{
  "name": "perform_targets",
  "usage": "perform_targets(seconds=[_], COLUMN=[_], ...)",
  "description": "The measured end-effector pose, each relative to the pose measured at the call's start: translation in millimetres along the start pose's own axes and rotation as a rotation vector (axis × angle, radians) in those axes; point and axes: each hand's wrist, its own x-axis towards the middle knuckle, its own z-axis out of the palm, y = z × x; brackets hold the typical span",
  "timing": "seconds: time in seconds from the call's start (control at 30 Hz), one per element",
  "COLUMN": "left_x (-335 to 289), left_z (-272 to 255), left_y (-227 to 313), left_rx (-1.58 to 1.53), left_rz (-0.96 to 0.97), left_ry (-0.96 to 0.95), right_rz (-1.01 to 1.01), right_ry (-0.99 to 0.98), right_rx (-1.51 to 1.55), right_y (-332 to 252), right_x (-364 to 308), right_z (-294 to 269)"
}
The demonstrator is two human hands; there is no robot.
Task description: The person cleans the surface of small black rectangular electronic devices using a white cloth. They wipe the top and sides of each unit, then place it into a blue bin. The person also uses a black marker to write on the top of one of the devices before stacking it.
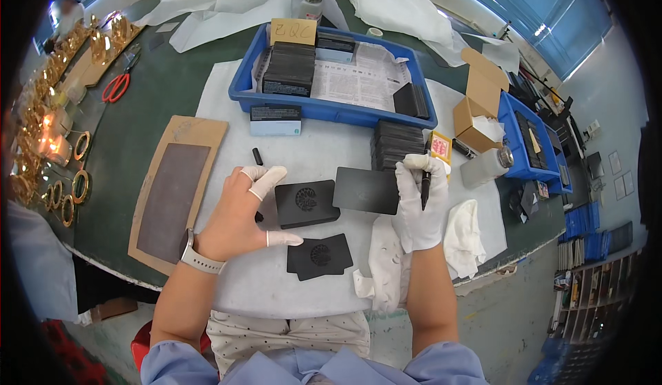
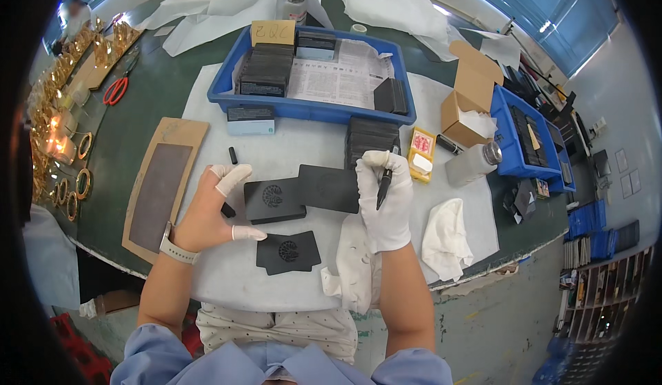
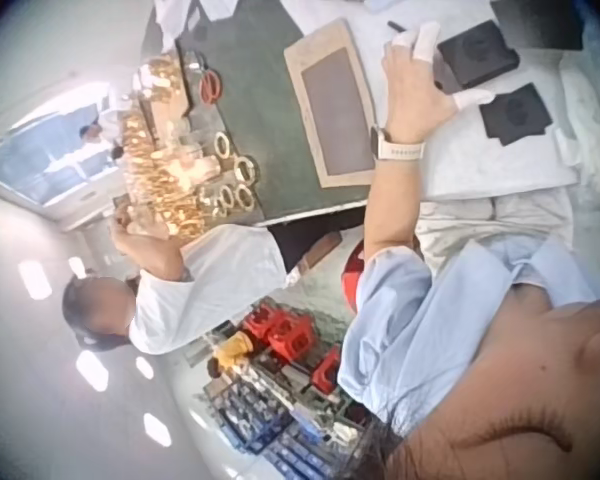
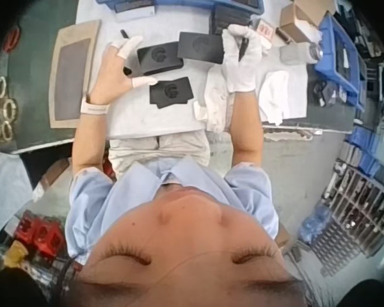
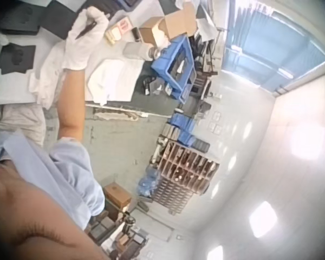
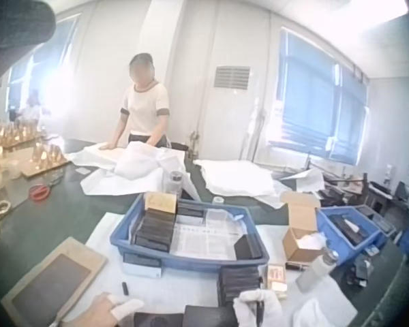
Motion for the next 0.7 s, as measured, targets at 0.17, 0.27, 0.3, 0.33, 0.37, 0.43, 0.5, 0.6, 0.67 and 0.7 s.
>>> perform_targets(seconds=[0.17,0.27,0.3,0.33,0.37,0.43,0.5,0.6,0.67,0.7], left_x=[-0.6,-1.0,-1.0,0.7,-0.4,-0.7,-0.5,-0.9,-1.6,-1.9], left_z=[3.6,4.2,4.1,4.2,4.6,4.1,4.2,4.1,2.7,2.5], left_y=[-3.4,-3.9,-3.6,-4.1,-5.7,-5.6,-6.4,-5.4,-4.5,-4.8], left_rx=[0.011,0.016,0.018,0.02,0.023,0.015,-0.004,-0.011,0.007,0.002], left_rz=[-0.002,-0.017,-0.025,-0.016,-0.021,-0.032,-0.056,-0.075,-0.091,-0.09], left_ry=[-0.017,-0.019,-0.022,-0.019,-0.021,-0.028,-0.045,-0.05,-0.07,-0.066], right_rz=[0.024,0.047,0.062,0.078,0.104,0.258,0.368,0.44,0.364,0.334], right_ry=[-0.02,0.027,0.009,-0.01,-0.035,-0.145,-0.253,-0.398,-0.526,-0.582], right_rx=[0.002,0.026,0.038,0.05,0.066,0.155,0.124,0.215,0.068,-0.022], right_y=[-2.6,-2.7,-4.2,-7.5,-9.9,-22.1,-33.9,-33.7,-32.2,-37.6], right_x=[0.9,0.4,0.1,0.7,-2.1,-7.1,-10.6,-16.4,-20.7,-19.8], right_z=[1.4,4.7,4.0,1.3,0.7,0.5,2.0,3.8,3.8,5.5])
